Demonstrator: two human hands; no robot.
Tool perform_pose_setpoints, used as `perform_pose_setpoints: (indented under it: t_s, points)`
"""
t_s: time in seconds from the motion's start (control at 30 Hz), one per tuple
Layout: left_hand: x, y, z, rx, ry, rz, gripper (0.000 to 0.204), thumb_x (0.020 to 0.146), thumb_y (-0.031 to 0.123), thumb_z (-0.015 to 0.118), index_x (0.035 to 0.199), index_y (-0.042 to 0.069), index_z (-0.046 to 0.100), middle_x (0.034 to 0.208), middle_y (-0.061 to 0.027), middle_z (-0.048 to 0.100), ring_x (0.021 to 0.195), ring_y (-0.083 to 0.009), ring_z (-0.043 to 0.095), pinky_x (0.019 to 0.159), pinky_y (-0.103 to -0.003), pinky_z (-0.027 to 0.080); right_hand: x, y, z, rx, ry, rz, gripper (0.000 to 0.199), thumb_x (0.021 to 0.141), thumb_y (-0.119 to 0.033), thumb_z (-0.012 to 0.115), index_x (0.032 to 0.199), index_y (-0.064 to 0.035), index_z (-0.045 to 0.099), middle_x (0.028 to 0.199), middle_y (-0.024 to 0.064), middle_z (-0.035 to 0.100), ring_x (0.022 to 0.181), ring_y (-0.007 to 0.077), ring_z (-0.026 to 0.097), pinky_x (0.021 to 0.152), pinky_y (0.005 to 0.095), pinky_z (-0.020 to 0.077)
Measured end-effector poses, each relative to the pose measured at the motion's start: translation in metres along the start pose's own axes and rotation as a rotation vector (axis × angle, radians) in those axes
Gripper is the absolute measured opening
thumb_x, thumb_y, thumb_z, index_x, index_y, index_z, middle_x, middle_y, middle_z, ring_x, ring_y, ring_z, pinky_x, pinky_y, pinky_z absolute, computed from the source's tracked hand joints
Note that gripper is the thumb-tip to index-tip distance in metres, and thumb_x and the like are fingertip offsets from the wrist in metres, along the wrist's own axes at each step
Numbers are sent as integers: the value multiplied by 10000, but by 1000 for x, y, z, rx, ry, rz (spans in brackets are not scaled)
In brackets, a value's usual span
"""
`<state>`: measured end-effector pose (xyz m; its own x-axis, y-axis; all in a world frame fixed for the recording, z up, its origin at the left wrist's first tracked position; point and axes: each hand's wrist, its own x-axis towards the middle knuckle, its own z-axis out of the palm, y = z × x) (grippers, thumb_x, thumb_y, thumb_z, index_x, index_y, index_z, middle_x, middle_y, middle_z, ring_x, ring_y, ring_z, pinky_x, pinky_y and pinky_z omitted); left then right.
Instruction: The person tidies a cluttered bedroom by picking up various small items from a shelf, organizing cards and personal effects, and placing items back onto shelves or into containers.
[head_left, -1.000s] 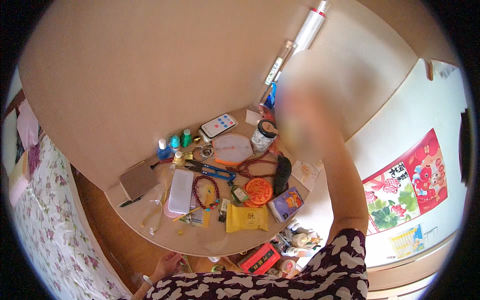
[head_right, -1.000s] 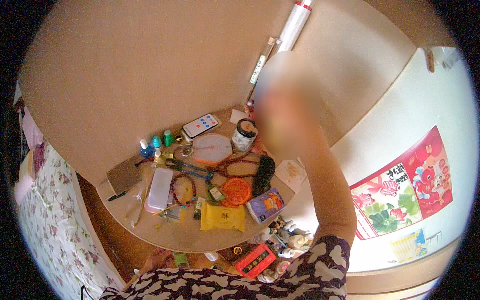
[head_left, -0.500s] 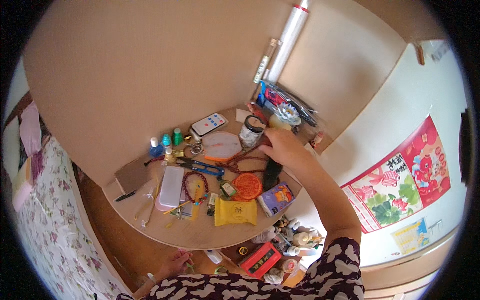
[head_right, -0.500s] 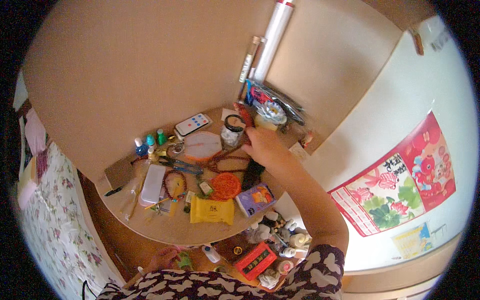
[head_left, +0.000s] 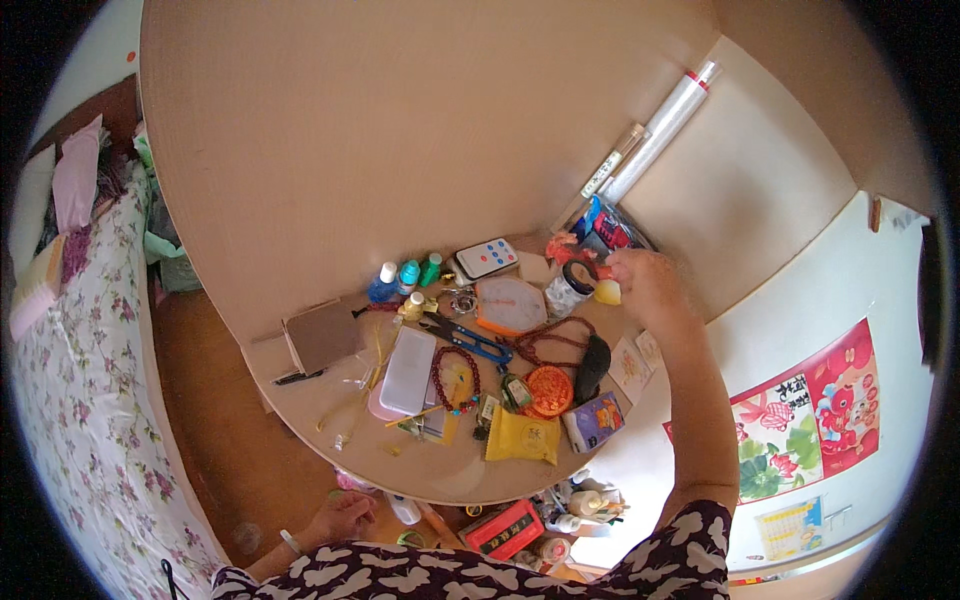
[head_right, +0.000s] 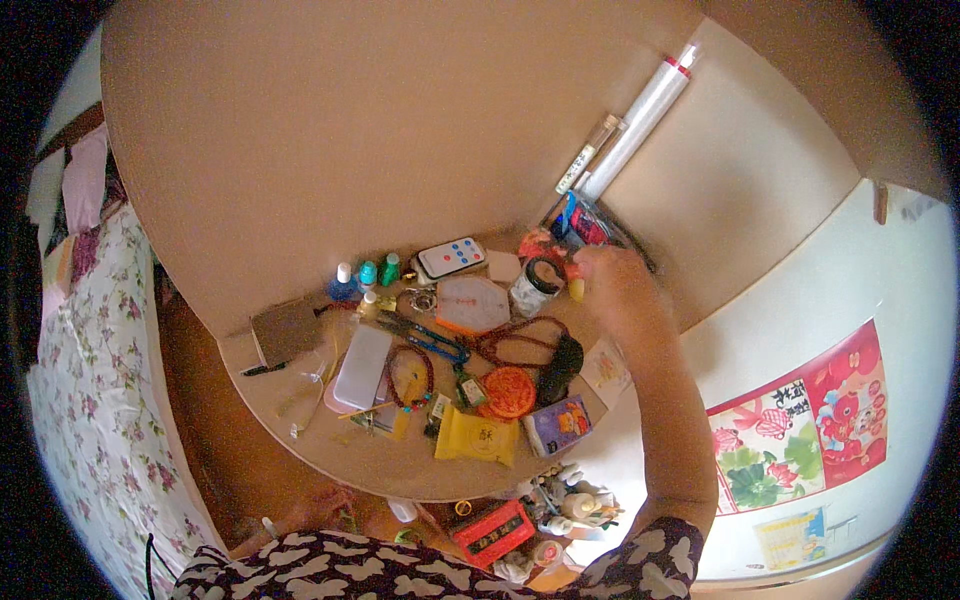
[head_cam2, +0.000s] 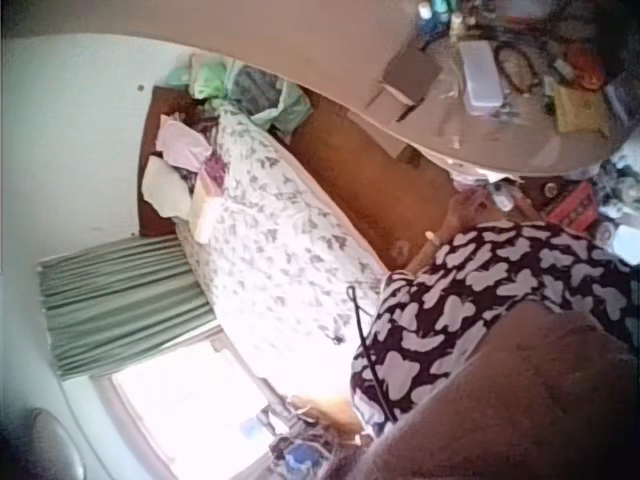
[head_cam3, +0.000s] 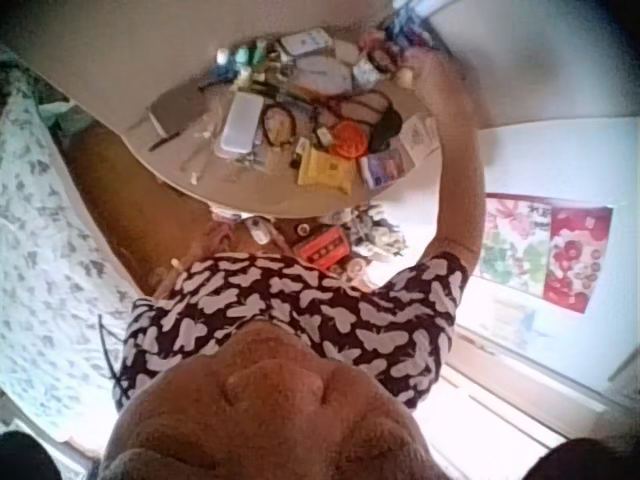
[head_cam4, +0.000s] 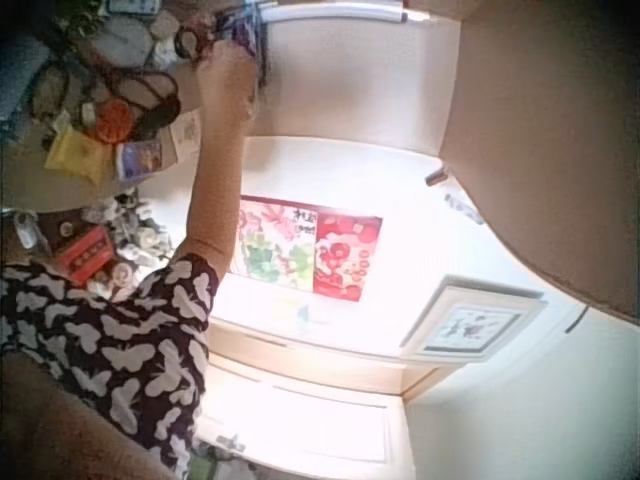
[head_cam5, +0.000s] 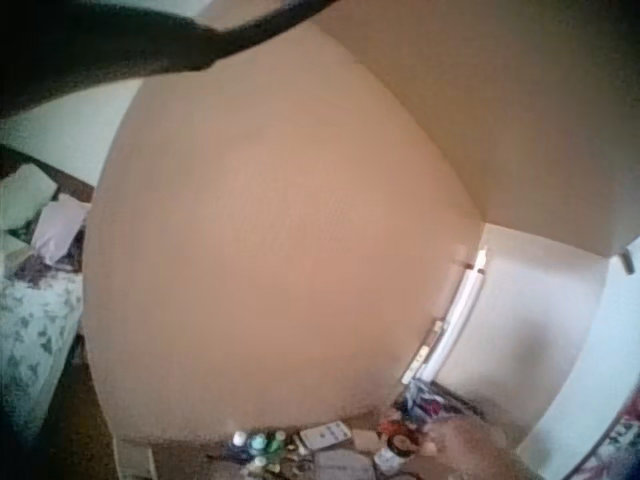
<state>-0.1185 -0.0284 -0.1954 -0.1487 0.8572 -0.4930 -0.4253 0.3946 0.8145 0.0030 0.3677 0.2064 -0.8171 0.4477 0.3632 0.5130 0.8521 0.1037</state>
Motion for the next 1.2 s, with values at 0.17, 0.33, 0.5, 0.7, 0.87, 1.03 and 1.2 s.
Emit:
perform_pose_setpoints:
  t_s: [0.17, 0.33, 0.5, 0.7, 0.87, 1.03, 1.2]
  points:
    - [-22, 54, 2, -31, 56, -109, 224, 888, 199, 474, 941, 9, 580, 763, -47, 615, 617, -85, 513, 555, -215, 414, 31, 1, -14, -37, -9, 181, 126, 789, -65, 540, 889, -17, 599, 836, 190, 608, 780, 321, 593, 691, 363, 463]
    - [-13, 52, -11, -32, -2, -106, 208, 897, 199, 475, 908, 19, 578, 734, -32, 603, 588, -74, 491, 529, -204, 396, 65, 49, -5, -23, -4, 141, 148, 793, -59, 537, 929, -57, 594, 844, 169, 611, 787, 301, 596, 694, 359, 465]
    - [-15, 52, -13, -133, 29, -93, 215, 896, 211, 486, 829, 35, 590, 685, -5, 575, 556, -59, 463, 496, -194, 369, 88, 53, 4, -11, 4, 102, 187, 789, -24, 530, 963, -66, 585, 876, 157, 609, 811, 299, 589, 718, 354, 460]
    - [-18, 65, -10, 147, 76, 51, 240, 888, 225, 501, 796, 29, 603, 672, 1, 577, 518, -60, 447, 470, -195, 358, 89, 61, 10, 25, 103, 13, 192, 788, 27, 502, 952, -44, 573, 876, 152, 586, 817, 287, 570, 736, 336, 444]
    - [-19, 73, -7, -160, 86, -72, 245, 889, 235, 496, 801, 37, 610, 687, 0, 593, 513, -60, 454, 468, -203, 372, 93, 58, 11, 80, 92, -76, 167, 785, 49, 479, 915, -31, 544, 851, 139, 557, 805, 284, 551, 734, 331, 438]
    - [-12, 66, -10, 695, 75, 355, 127, 798, 180, 565, 873, 83, 599, 759, -14, 608, 560, -94, 516, 514, -222, 423, 98, 63, 15, 99, 56, -97, 168, 783, 72, 449, 888, -28, 534, 834, 135, 542, 812, 289, 549, 728, 328, 440]
    - [-8, 51, -20, 1158, -42, 630, 273, 684, 154, 622, 949, 107, 575, 852, -33, 608, 599, -137, 544, 542, -242, 446, 97, 52, 15, 64, 124, -166, 204, 772, 85, 453, 914, -38, 534, 900, 135, 527, 848, 315, 543, 742, 340, 448]
